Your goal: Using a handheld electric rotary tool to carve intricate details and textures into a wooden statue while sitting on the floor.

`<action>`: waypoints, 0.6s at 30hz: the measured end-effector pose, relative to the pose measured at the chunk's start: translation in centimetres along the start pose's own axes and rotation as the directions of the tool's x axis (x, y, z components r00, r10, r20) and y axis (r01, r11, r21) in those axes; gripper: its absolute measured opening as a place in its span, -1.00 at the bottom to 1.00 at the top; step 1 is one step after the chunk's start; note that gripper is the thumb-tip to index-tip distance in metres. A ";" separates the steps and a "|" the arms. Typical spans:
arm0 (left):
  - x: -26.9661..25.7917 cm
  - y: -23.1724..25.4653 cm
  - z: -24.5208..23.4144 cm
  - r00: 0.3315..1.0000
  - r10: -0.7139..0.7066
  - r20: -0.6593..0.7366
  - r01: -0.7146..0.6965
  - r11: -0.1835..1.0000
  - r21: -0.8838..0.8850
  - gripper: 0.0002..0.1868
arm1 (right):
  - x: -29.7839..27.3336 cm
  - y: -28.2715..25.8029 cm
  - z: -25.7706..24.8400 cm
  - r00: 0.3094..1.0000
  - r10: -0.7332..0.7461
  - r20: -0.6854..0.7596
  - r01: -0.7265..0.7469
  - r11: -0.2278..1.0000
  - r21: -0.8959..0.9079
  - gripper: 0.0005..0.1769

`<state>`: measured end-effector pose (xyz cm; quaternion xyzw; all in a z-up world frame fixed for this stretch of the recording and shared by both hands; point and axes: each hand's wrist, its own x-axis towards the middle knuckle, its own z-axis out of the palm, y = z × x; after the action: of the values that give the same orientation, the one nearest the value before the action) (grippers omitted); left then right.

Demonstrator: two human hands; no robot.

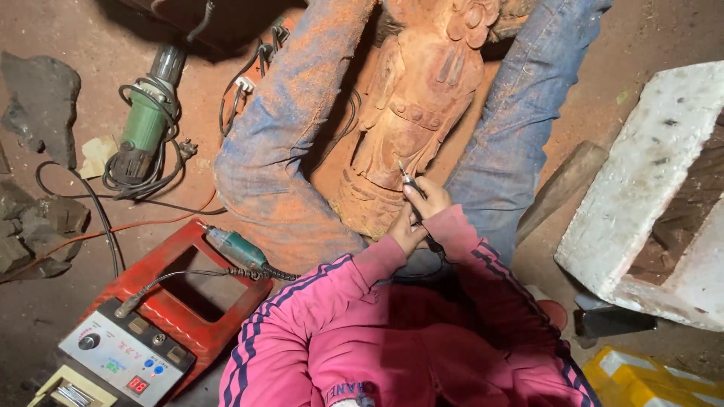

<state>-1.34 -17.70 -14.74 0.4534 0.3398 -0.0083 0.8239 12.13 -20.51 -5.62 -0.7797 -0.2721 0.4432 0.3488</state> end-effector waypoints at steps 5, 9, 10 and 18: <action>-1.1 1.6 1.5 0.989 -0.078 0.123 0.070 0.995 0.065 -0.28 | -2.8 -1.9 -1.0 0.997 0.042 -0.068 -0.035 0.994 0.102 -0.67; -0.4 -2.5 1.6 0.979 -0.080 0.189 0.083 0.997 -0.008 -0.22 | -4.8 -0.4 -0.9 0.990 0.020 -0.142 -0.012 0.998 0.058 -0.66; -0.3 -3.3 1.6 0.976 -0.093 0.197 0.096 0.995 -0.006 -0.19 | -5.4 -0.3 -0.7 0.990 0.023 -0.137 -0.014 0.998 0.067 -0.65; -0.3 -5.3 1.7 0.981 -0.066 0.184 0.071 0.997 -0.018 -0.18 | -5.7 3.0 1.2 0.987 -0.034 -0.156 0.043 0.998 0.052 -0.67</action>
<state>-2.38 -22.21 -17.89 0.4286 0.2782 -0.0741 0.8564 8.76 -26.16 -5.58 -0.7965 -0.2468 0.3817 0.3988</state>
